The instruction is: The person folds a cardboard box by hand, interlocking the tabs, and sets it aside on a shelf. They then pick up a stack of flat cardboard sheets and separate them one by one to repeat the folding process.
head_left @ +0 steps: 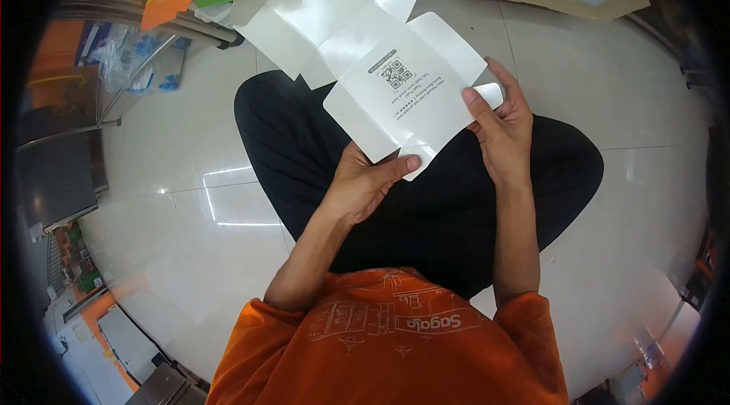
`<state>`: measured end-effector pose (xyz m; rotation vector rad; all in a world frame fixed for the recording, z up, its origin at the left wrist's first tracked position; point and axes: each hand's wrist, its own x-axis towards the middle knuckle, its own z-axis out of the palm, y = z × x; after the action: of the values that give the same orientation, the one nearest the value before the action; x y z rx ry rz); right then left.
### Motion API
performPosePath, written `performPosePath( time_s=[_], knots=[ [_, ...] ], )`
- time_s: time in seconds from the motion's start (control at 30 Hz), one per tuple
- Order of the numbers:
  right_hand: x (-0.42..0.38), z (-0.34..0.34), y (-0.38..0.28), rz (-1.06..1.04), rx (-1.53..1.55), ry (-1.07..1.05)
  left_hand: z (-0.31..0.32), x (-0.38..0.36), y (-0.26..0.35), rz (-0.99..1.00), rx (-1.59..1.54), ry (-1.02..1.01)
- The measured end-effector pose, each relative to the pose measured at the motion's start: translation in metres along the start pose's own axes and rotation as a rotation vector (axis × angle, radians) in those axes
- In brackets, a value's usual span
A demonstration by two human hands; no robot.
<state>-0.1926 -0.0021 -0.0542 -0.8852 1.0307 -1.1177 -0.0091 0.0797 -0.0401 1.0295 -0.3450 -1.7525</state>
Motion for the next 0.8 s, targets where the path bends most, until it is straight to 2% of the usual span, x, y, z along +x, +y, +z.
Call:
performPosePath(
  time_s=[0.07, 0.17, 0.27, 0.3, 0.33, 0.37, 0.4, 0.47, 0.5, 0.53, 0.57, 0.6, 0.67, 0.73, 0.77, 0.8],
  knots=[
    [0.001, 0.001, 0.002, 0.055, 0.074, 0.090, 0.005, 0.004, -0.009, 0.001, -0.009, 0.013],
    [0.002, -0.002, -0.002, 0.062, 0.220, 0.088, 0.010, 0.009, -0.018, 0.031, 0.053, 0.033],
    [0.006, -0.007, 0.000, -0.038, 0.127, 0.138, 0.009, 0.004, -0.014, -0.062, 0.119, -0.002],
    [0.008, -0.013, 0.000, -0.043, 0.128, 0.145, 0.008, -0.002, -0.008, -0.204, 0.347, -0.185],
    [0.011, -0.023, 0.001, -0.136, -0.006, 0.178, 0.007, -0.009, -0.001, -0.343, 0.576, -0.368],
    [0.012, -0.031, 0.000, -0.228, -0.140, 0.212, 0.009, -0.018, 0.006, -0.283, 0.874, -0.559],
    [0.011, -0.034, -0.005, -0.232, -0.139, 0.220, 0.015, -0.021, 0.018, -0.285, 0.879, -0.566],
    [0.006, -0.037, -0.022, -0.315, -0.259, 0.265, 0.033, -0.025, 0.044, 0.027, 1.074, -0.681],
    [0.004, -0.040, -0.027, -0.317, -0.262, 0.281, 0.043, -0.017, 0.049, 0.488, 1.216, -0.538],
    [0.001, -0.042, -0.028, -0.320, -0.262, 0.283, 0.056, -0.010, 0.060, 0.728, 1.424, -0.318],
    [-0.002, -0.043, -0.030, -0.384, -0.339, 0.288, 0.065, 0.011, 0.065, 1.056, 1.445, -0.204],
    [-0.004, -0.044, -0.034, -0.451, -0.415, 0.294, 0.079, 0.027, 0.080, 1.194, 1.603, -0.185],
    [-0.007, -0.047, -0.036, -0.501, -0.371, 0.314, 0.094, 0.067, 0.091, 1.284, 1.631, -0.191],
    [-0.010, -0.050, -0.042, -0.586, -0.376, 0.356, 0.109, 0.092, 0.098, 1.207, 1.780, -0.481],
    [-0.010, -0.054, -0.046, -0.613, -0.455, 0.362, 0.116, 0.098, 0.099, 0.972, 1.765, -0.499],
    [-0.008, -0.058, -0.052, -0.628, -0.456, 0.376, 0.126, 0.098, 0.101, 0.990, 1.764, -0.513]
  ],
)
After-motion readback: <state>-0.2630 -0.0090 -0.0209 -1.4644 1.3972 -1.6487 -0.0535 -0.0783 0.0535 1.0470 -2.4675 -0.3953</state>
